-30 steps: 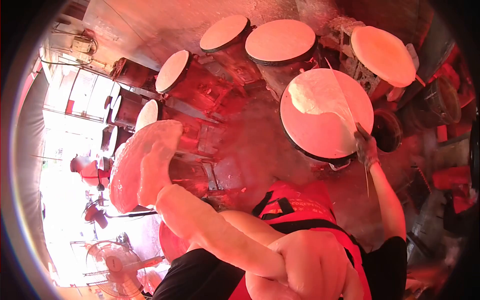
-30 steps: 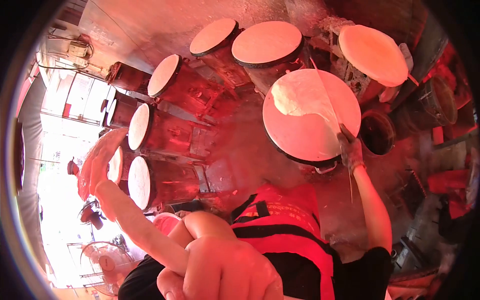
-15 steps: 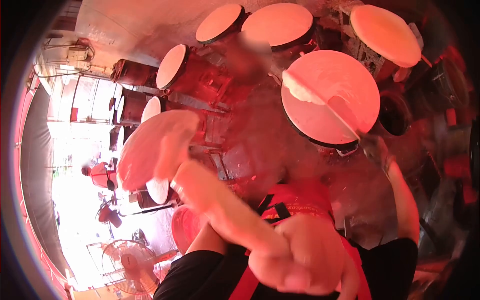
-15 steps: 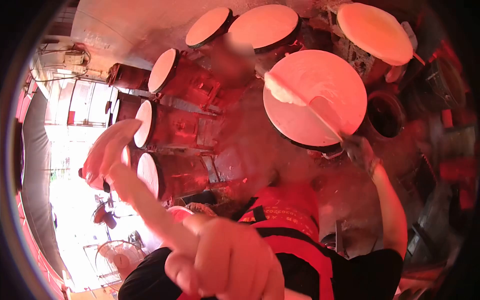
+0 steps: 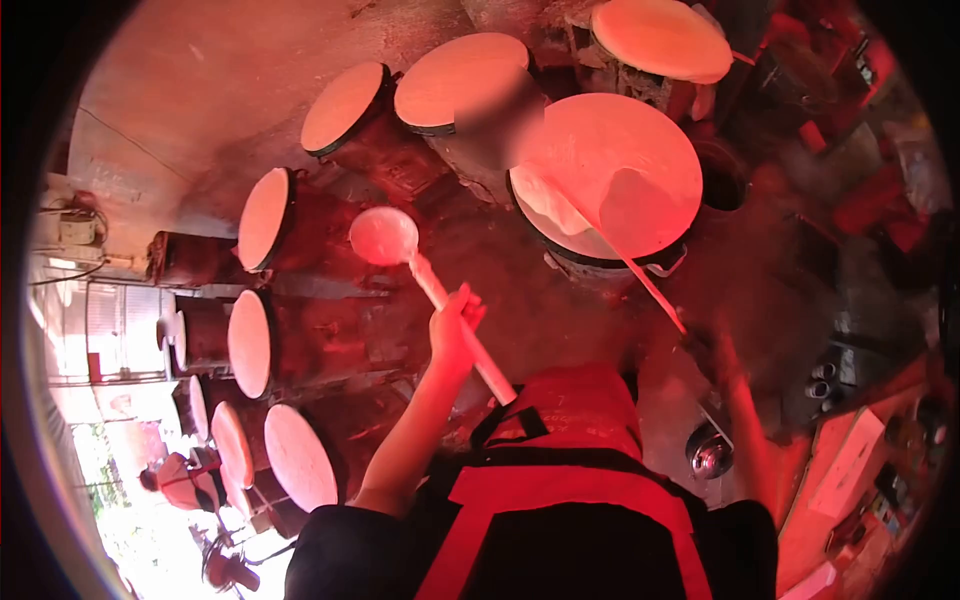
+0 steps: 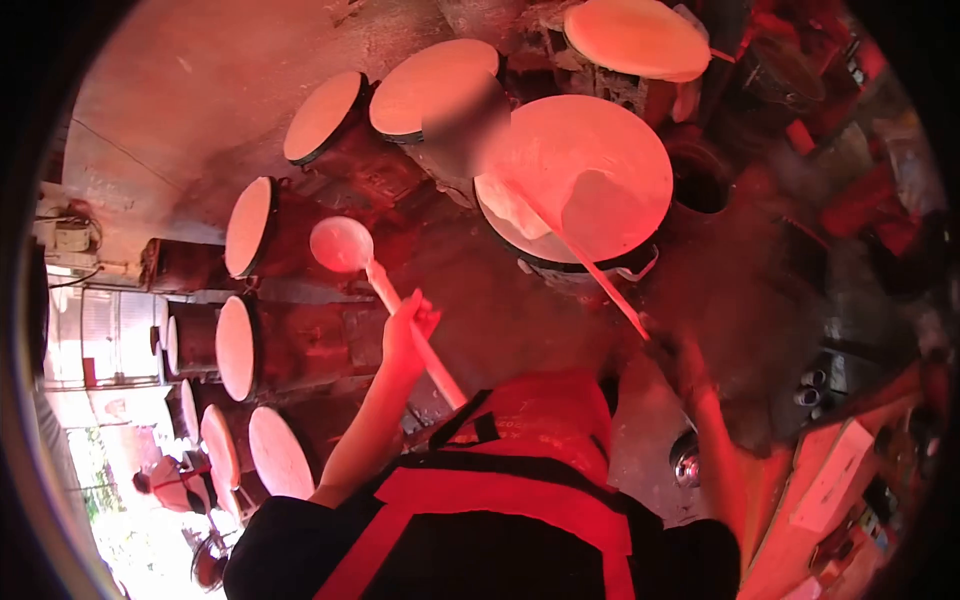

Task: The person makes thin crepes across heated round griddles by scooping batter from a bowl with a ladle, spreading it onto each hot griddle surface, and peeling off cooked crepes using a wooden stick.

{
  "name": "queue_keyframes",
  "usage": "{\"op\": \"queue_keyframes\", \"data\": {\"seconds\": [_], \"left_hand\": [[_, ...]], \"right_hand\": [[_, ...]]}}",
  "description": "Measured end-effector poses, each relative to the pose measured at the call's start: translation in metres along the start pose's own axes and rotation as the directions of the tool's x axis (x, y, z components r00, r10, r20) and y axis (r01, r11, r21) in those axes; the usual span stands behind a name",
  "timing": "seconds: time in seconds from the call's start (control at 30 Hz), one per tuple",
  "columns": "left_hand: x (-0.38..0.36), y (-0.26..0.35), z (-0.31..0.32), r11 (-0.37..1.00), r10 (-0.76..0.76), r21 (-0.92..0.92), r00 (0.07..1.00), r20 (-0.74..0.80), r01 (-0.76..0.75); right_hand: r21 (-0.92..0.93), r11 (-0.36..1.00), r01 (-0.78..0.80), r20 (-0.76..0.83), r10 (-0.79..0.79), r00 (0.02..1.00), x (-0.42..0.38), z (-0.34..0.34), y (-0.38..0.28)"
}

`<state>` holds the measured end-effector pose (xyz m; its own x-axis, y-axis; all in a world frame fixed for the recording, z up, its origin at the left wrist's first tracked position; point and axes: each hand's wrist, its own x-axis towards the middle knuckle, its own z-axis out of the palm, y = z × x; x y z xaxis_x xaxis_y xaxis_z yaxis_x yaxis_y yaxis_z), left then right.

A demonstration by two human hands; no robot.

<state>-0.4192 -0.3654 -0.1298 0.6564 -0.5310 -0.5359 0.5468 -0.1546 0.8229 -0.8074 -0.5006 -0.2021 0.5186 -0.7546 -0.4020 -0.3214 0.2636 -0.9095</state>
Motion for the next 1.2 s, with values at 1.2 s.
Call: {"op": "queue_keyframes", "data": {"seconds": [1.2], "left_hand": [[-0.060, -0.040, -0.194, 0.965, -0.202, 0.181, 0.979, 0.040, 0.192]], "right_hand": [[0.493, 0.867, 0.072, -0.391, 0.148, 0.908, 0.095, 0.251, -0.032]]}}
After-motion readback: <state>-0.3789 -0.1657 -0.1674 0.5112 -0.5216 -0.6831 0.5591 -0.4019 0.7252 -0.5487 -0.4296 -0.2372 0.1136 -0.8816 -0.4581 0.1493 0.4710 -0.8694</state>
